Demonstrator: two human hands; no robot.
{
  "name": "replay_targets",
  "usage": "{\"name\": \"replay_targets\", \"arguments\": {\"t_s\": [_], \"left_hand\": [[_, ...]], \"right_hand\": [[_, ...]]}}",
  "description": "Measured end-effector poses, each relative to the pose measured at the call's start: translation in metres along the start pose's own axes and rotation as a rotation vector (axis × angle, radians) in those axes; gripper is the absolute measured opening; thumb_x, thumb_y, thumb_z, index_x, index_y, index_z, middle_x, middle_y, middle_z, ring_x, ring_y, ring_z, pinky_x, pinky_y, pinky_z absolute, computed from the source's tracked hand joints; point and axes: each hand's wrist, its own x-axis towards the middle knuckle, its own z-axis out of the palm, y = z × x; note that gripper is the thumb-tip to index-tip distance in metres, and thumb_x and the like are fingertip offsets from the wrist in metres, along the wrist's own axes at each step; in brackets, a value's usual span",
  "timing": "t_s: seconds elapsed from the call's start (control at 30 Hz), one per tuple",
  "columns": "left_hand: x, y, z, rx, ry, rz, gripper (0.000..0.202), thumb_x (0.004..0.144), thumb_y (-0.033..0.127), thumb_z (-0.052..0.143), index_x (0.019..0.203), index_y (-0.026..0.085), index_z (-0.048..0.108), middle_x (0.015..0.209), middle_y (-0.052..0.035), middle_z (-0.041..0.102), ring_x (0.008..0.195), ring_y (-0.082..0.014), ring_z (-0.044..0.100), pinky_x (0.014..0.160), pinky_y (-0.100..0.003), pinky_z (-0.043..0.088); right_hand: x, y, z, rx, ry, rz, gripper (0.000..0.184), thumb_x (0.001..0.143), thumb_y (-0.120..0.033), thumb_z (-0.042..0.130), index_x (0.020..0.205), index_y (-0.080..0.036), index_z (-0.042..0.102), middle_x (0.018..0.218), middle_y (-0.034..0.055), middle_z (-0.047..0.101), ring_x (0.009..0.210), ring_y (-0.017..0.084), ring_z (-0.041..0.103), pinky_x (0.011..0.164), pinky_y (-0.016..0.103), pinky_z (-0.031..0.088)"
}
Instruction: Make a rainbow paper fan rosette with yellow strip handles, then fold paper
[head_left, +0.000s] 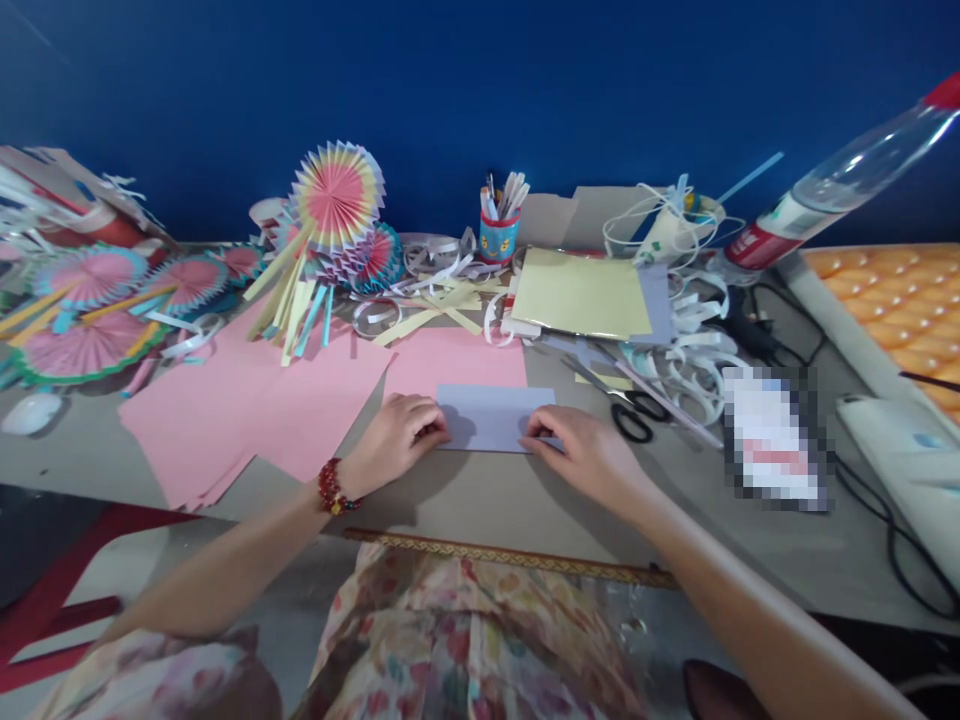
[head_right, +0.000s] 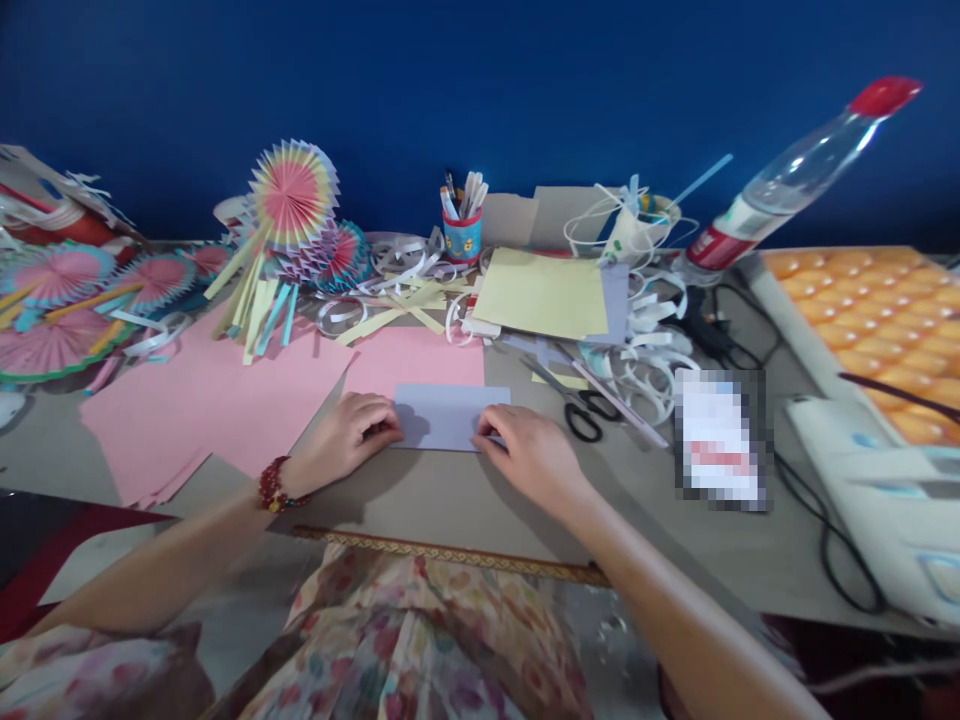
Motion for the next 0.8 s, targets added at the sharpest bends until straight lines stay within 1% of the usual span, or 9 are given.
{"name": "replay_targets", "arguments": {"t_s": [0.5, 0.6, 0.8], "left_hand": [[-0.0030, -0.0002, 0.0029, 0.068, -0.022, 0.007, 0.021, 0.098, 0.033, 0.051, 0.085, 0.018, 0.060, 0.083, -0.0017, 0.064, 0.083, -0.0191, 0.059, 0.079, -0.034, 0.037], [-0.0039, -0.0006, 0.0040, 0.077, -0.017, 0.010, 0.021, 0.098, 0.033, 0.050, 0.086, 0.018, 0.060, 0.085, -0.0028, 0.065, 0.085, -0.0194, 0.059, 0.080, -0.034, 0.037], [-0.0054, -0.0019, 0.0059, 0.097, -0.007, 0.021, 0.019, 0.098, 0.031, 0.051, 0.087, 0.018, 0.060, 0.086, -0.0018, 0.064, 0.086, -0.0191, 0.059, 0.080, -0.033, 0.037]], "right_hand": [[-0.0001, 0.0011, 0.0004, 0.003, -0.008, 0.006, 0.008, 0.091, -0.026, 0.059, 0.084, -0.022, 0.058, 0.083, 0.0018, 0.067, 0.077, 0.019, 0.061, 0.066, 0.027, 0.038], [0.0003, 0.0007, 0.0002, -0.003, -0.014, 0.008, 0.008, 0.091, -0.026, 0.060, 0.084, -0.022, 0.058, 0.084, 0.0019, 0.067, 0.078, 0.019, 0.061, 0.067, 0.027, 0.037], [0.0003, 0.0008, 0.0007, -0.001, -0.009, 0.013, 0.008, 0.090, -0.026, 0.059, 0.083, -0.022, 0.059, 0.083, 0.0021, 0.067, 0.077, 0.019, 0.061, 0.066, 0.027, 0.038]]}}
